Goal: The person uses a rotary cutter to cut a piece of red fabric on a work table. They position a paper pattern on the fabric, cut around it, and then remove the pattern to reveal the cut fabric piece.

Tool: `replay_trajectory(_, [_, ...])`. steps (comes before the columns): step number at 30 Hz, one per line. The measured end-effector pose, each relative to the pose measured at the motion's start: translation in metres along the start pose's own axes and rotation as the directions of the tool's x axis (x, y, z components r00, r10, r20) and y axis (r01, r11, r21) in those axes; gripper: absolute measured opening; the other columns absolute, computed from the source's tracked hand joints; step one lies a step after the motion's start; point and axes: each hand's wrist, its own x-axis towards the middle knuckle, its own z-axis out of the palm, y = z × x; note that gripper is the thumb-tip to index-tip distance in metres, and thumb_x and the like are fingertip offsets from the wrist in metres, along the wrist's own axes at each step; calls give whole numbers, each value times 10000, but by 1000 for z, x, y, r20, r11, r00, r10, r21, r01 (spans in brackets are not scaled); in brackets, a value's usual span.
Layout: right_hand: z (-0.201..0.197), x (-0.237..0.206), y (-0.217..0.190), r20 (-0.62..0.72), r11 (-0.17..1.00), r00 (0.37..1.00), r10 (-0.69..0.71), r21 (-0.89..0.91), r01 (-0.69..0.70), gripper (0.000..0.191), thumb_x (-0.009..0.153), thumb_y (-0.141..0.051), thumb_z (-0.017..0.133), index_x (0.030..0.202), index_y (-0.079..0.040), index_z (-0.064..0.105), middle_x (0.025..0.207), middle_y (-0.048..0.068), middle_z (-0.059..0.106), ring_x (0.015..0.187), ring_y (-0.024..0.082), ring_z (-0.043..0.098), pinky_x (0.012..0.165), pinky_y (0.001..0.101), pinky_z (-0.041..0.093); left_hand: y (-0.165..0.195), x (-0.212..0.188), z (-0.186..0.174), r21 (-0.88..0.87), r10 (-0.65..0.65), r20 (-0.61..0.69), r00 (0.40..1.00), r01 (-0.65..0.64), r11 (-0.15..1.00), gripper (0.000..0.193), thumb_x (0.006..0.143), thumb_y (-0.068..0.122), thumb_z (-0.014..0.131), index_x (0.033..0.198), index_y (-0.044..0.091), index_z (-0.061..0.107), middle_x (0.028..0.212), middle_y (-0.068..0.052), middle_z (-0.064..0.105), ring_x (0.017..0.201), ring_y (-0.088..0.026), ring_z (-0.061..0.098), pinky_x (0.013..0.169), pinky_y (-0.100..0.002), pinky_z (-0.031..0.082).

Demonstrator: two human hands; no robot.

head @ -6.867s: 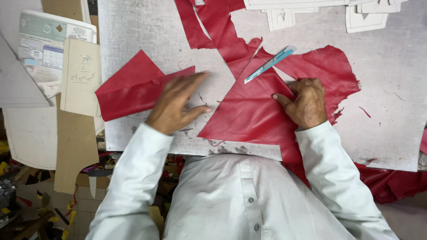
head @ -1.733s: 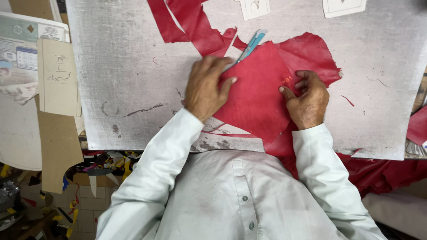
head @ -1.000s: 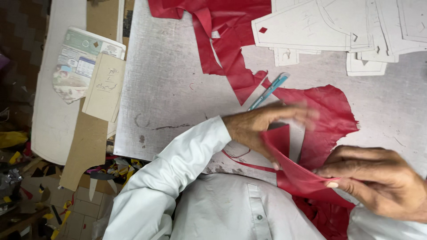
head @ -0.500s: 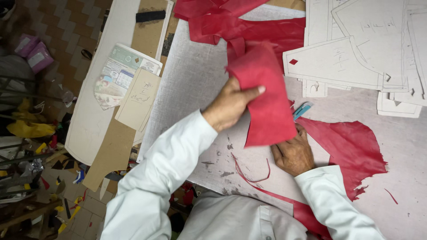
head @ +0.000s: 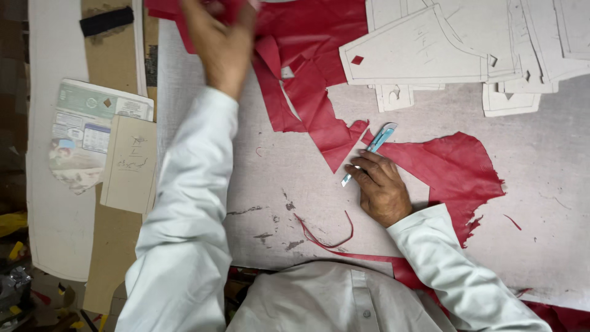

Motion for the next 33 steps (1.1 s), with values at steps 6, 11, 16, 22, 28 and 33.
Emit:
replay_trajectory(6, [-2,-7,-2,80,961,989,-123,-239,139,264,810,-9,683,1036,-137,724,1059,30,642,1060,243,614,946,478,431,37,-113,21,139,197,719,667,-416,899,637,709,272,931,1253,62,674,1217,-99,575,1156,-323,478,1093,-522,339])
replay_trajectory(11, [-12,-13,-10,155,953,967,-204,-193,232,279,857,-30,691,1122,-110,656,1085,64,622,1008,256,615,923,467,494,29,-116,25,301,59,741,669,-409,861,224,826,267,866,959,135,745,1107,-5,610,1099,-257,520,1066,-446,441])
replay_trajectory(16, [-46,-34,-30,-198,999,980,-23,34,30,227,995,89,654,1161,-40,568,1099,118,622,957,227,646,789,345,554,53,-137,2,241,115,782,613,-467,851,198,982,204,782,921,79,642,912,-52,598,864,-179,571,852,-390,464])
replay_trajectory(22, [-66,-62,-54,22,673,826,563,568,-474,232,981,-87,723,1169,-28,602,952,43,608,834,79,574,733,233,515,68,-162,-55,81,-188,918,349,301,950,178,991,225,737,944,83,639,740,6,605,634,-100,529,640,-266,508])
replay_trajectory(28, [-58,-97,-83,223,562,796,562,603,-566,358,910,-102,786,1207,-9,610,1014,66,644,896,89,603,803,231,532,51,-162,-55,341,42,532,846,-260,903,119,959,141,759,1032,57,717,897,-77,715,759,-151,662,691,-322,581])
replay_trajectory(33, [-72,-128,-96,194,435,705,682,667,-605,848,758,-122,881,1458,-37,409,1310,77,627,821,133,626,742,266,560,102,-243,-6,156,-433,757,489,509,847,122,983,133,712,963,13,725,730,-68,682,557,-144,636,482,-327,549])
